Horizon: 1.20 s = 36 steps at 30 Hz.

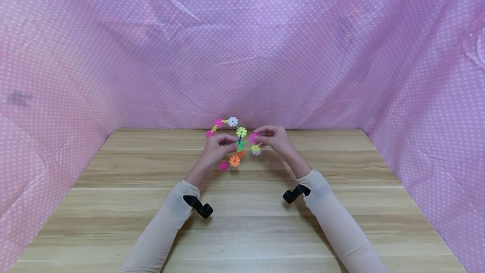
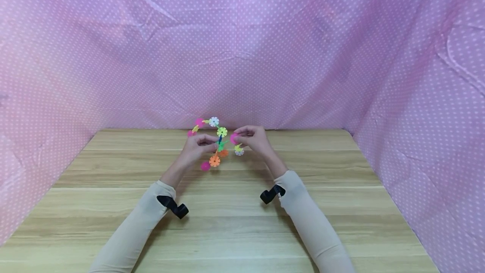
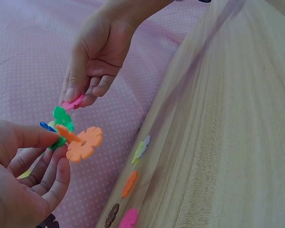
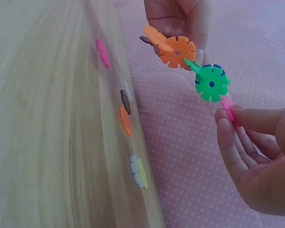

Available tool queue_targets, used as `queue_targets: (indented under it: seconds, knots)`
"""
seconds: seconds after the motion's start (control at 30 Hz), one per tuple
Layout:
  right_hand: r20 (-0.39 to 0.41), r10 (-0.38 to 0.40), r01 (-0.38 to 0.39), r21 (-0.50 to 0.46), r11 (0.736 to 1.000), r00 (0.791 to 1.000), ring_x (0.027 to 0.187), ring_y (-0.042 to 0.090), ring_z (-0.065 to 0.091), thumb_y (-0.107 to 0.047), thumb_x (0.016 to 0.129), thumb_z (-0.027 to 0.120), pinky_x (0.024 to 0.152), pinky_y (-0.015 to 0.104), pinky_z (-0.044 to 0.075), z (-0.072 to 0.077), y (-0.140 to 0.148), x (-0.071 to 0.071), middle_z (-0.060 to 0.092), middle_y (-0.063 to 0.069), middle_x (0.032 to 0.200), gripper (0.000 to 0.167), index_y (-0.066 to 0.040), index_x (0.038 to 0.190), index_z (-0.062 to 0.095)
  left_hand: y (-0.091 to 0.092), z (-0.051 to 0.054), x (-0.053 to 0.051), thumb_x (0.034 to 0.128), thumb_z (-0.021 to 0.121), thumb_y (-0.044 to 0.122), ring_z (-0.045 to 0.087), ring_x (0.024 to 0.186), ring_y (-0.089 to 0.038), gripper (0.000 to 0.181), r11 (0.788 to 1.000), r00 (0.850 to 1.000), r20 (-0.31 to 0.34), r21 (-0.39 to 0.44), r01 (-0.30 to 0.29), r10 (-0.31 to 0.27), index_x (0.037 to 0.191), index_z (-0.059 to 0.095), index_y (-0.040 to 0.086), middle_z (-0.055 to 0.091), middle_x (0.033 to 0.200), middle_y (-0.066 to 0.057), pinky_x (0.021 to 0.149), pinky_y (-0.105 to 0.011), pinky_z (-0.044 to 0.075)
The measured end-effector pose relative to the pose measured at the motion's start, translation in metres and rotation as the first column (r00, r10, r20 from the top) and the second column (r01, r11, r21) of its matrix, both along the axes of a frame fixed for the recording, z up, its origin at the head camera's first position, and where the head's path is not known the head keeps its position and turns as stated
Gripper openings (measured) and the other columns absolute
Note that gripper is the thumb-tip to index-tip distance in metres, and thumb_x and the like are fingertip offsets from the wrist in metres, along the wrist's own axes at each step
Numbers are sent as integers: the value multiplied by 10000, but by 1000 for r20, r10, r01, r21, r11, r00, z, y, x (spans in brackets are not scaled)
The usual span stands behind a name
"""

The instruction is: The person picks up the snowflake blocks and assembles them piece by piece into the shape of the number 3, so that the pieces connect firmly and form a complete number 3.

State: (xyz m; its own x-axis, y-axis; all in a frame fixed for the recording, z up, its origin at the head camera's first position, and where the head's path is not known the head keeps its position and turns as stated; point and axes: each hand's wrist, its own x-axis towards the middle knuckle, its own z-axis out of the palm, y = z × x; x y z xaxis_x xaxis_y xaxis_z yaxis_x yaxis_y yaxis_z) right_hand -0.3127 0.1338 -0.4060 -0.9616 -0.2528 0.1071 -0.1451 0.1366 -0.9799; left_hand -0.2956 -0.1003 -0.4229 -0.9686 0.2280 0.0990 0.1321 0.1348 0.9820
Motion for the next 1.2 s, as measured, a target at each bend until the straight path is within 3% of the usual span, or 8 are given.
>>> queue_targets:
  seconds: [0.17,0.53,0.77,0.93,1.2]
  knots:
    - [-11,8,-7,18,1000,1000,785,108,717,-7,904,740,875,546,602,1,-2,2,745,236,1051,263,101,1137,684,0,0,1,935,688,27,660,851,-145,231,1000,1000,2,11,7,-7,1149,705,-58,720,951,-77,899,-462,607]
    - [-43,-5,5,1,1000,999,770,99,722,-14,900,750,843,523,616,-2,-1,3,763,209,1007,253,110,1112,690,1,3,4,950,681,48,625,850,-125,234,1000,1000,29,2,5,-5,1163,703,-46,685,915,-18,894,-450,595]
    - [-28,32,-32,6,999,999,754,103,723,9,901,733,895,663,542,-1,-2,5,768,201,981,236,125,1103,692,2,0,4,940,676,12,642,807,-86,224,999,1000,-9,-36,11,-11,1152,699,-58,716,952,-86,759,-218,585]
    - [-43,31,-31,5,999,999,730,94,718,30,891,735,844,604,591,-4,-3,3,751,262,987,237,146,1091,686,3,-1,3,922,703,4,638,773,-85,215,999,999,-37,-51,1,-3,1123,706,-71,734,981,-160,707,-201,575]
    - [-83,28,-29,-8,1000,996,712,97,723,45,865,758,727,344,647,-6,-3,4,770,206,930,222,142,1057,705,4,2,4,906,723,-20,661,766,-147,171,998,999,-32,-62,-30,28,1074,739,-46,736,908,-102,705,-267,604]
